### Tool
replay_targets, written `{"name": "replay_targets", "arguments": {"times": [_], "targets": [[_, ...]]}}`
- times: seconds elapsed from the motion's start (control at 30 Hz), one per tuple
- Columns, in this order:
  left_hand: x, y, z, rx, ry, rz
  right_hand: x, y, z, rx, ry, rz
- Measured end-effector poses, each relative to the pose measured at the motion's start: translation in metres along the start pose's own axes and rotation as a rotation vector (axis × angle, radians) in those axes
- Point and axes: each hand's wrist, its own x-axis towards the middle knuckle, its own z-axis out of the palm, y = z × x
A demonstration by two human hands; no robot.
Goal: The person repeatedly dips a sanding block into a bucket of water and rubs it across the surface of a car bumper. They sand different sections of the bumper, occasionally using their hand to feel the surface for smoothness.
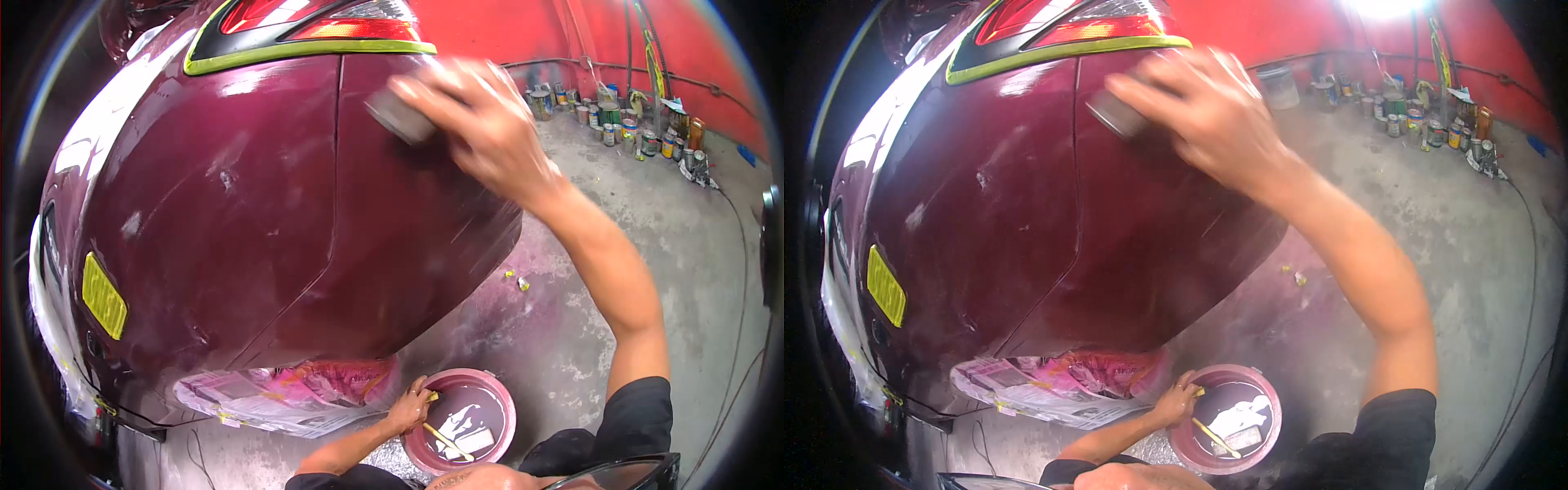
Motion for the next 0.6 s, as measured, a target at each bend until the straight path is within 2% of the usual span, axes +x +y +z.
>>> {"name": "replay_targets", "arguments": {"times": [0.07, 0.1, 0.13, 0.2, 0.3, 0.4, 0.5, 0.6], "targets": [[0.001, -0.001, 0.001, -0.015, -0.035, -0.022, 0.05, 0.014, 0.027, 0.038, 0.023, -0.017], [0.0, -0.001, 0.002, -0.017, -0.014, -0.017, 0.064, 0.015, 0.038, -0.007, -0.009, -0.094], [-0.001, -0.002, 0.002, -0.018, 0.001, -0.014, 0.061, 0.014, 0.046, 0.122, 0.007, -0.099], [-0.002, 0.006, -0.006, -0.031, -0.031, -0.046, 0.044, 0.002, 0.048, 0.144, 0.04, -0.024], [-0.002, 0.01, -0.01, -0.021, -0.032, -0.058, -0.047, -0.03, 0.044, -0.033, -0.042, 0.031], [-0.003, 0.007, -0.005, 0.002, 0.02, -0.018, -0.185, -0.074, 0.033, -0.034, -0.077, 0.053], [-0.003, 0.001, -0.004, -0.051, 0.023, 0.02, -0.289, -0.104, 0.016, -0.003, -0.249, 0.163], [-0.002, 0.012, -0.008, 0.006, -0.024, -0.071, -0.382, -0.115, -0.002, 0.019, -0.628, 0.314]]}}
